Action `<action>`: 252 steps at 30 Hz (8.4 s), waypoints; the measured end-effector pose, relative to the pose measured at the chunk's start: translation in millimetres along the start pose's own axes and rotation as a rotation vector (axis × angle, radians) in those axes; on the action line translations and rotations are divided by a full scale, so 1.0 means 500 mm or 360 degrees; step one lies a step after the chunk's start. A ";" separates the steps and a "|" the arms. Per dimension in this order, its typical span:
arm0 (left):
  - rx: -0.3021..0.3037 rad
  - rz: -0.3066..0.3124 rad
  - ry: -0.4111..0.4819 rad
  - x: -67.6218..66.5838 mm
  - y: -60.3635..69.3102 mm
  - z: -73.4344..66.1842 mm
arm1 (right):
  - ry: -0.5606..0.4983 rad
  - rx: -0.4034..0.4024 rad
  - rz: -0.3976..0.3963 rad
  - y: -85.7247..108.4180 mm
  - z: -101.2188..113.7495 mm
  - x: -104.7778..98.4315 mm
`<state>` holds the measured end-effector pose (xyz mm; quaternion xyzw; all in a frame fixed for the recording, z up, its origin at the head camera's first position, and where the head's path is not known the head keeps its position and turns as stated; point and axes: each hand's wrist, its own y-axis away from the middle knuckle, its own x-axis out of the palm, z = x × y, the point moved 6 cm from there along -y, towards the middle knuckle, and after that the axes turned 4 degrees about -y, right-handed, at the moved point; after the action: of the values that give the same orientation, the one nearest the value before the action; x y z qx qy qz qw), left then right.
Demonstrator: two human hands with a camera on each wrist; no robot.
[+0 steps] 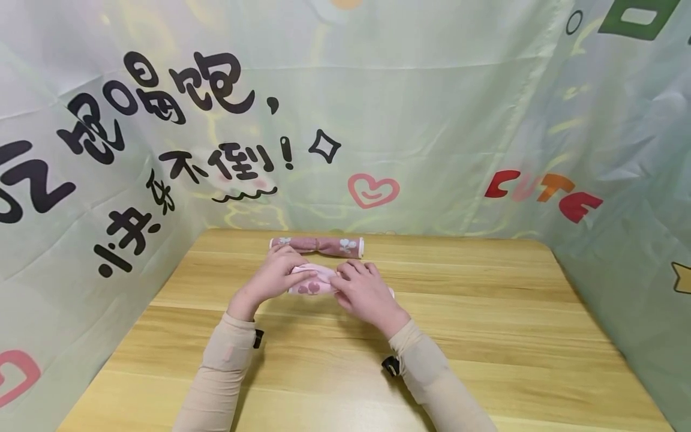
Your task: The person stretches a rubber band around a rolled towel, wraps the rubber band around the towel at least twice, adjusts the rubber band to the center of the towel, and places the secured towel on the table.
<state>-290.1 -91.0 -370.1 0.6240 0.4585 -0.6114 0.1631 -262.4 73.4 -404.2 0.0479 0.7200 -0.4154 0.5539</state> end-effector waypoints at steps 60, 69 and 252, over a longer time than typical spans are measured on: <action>-0.0001 -0.0035 -0.0540 0.056 -0.004 -0.037 | -0.0297 0.0031 0.0099 0.006 -0.048 -0.031; -0.0193 0.0137 -0.0395 0.059 -0.006 -0.015 | -0.0372 -0.0103 -0.0167 -0.001 -0.035 -0.052; -0.0029 -0.0284 -0.0581 0.037 0.000 -0.040 | -0.0263 0.0125 -0.0208 0.007 -0.058 -0.035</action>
<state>-281.1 -68.8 -382.9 0.4583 0.4803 -0.7222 0.1944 -275.7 101.6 -390.1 -0.0119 0.6567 -0.4810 0.5807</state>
